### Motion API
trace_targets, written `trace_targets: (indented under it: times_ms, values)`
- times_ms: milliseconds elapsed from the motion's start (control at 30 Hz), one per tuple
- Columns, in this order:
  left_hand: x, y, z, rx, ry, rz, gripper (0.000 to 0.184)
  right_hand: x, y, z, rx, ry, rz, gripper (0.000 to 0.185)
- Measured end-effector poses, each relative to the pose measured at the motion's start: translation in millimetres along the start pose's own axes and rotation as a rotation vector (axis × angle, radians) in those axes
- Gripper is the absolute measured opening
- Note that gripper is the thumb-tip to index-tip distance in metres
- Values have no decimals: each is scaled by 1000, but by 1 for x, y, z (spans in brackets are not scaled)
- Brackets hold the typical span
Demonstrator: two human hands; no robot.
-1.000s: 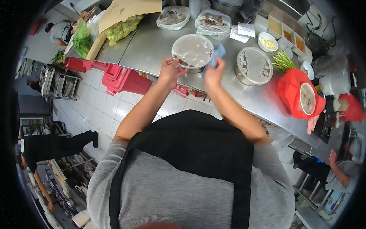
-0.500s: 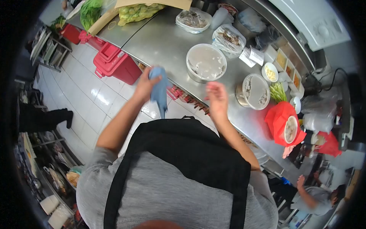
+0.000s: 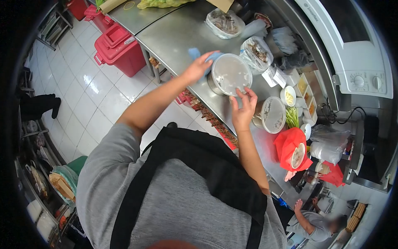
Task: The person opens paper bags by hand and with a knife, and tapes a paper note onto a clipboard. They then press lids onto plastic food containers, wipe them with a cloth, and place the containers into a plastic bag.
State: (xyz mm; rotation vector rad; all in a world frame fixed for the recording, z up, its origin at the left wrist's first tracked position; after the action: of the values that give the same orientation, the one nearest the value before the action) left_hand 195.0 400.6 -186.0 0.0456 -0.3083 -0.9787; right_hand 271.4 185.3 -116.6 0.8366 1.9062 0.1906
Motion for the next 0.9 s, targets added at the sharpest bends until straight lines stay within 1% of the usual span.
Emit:
trace_targets:
  times_ms: [67, 133, 200, 300, 333, 367, 400, 433, 467, 500, 533, 567, 633, 667, 767, 800, 867, 900]
  values:
    - [28, -56, 14, 127, 220, 285, 45, 1, 1, 1, 5, 21, 3, 31]
    - [55, -107, 17, 59, 393, 225, 52, 2, 0, 4, 12, 35, 7, 32]
    - [59, -140, -4, -165, 253, -317, 55, -2, 1, -1, 16, 30, -12, 33]
    - [41, -152, 22, -69, 479, -95, 53, -14, 1, -12, -13, 7, 8, 36]
    - [28, -144, 44, 8, 471, 88, 46, -21, -3, -12, -16, -15, 31, 37]
    - [9, -130, 56, 138, 674, 193, 43, -26, -9, -9, -67, -39, 48, 37]
    - [-7, -116, 68, 170, 784, 299, 41, -32, -17, -10, -49, -2, 45, 37]
    - [-17, -102, 80, 230, 844, 351, 37, -36, -25, -13, -33, 39, 45, 36]
    - [-28, -89, 79, 221, 819, 353, 35, -40, -34, -14, -20, 85, 47, 35]
    - [-39, -83, 62, 165, 924, 315, 36, -44, -46, -14, 5, 98, 36, 33]
    - [-47, -85, 35, 291, 1245, 215, 39, -47, -57, -16, 25, 116, 20, 31]
    - [-36, -93, 23, 314, 1282, 190, 40, -52, -68, -15, 33, 138, 5, 30]
    - [-10, -113, 14, 337, 1319, 114, 42, -64, -97, -12, 158, 285, -65, 27]
    - [12, -126, 10, 322, 1319, 59, 43, -70, -115, -9, 218, 366, -108, 25]
    - [86, -145, -11, 378, 1305, -121, 46, -86, -169, 18, 326, 408, -216, 24]
    - [112, -145, -20, 413, 1304, -170, 48, -87, -190, 30, 470, 518, -235, 24]
    - [182, -145, -18, 406, 1230, -304, 49, -91, -234, 54, 757, 732, -272, 24]
    - [217, -145, -23, 415, 1190, -396, 48, -95, -254, 64, 923, 872, -257, 30]
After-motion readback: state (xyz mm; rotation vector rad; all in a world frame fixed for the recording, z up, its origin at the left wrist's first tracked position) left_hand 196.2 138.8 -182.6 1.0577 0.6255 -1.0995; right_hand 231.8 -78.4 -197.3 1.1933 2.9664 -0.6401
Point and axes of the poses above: each hand's wrist, its own y-axis towards the middle knuckle, its own x-axis out of the palm, z = x × y, the point moved 2 cm from there along y, towards the middle knuckle, and after that the axes turned 2 degrees about -x, right-handed, at the moved point
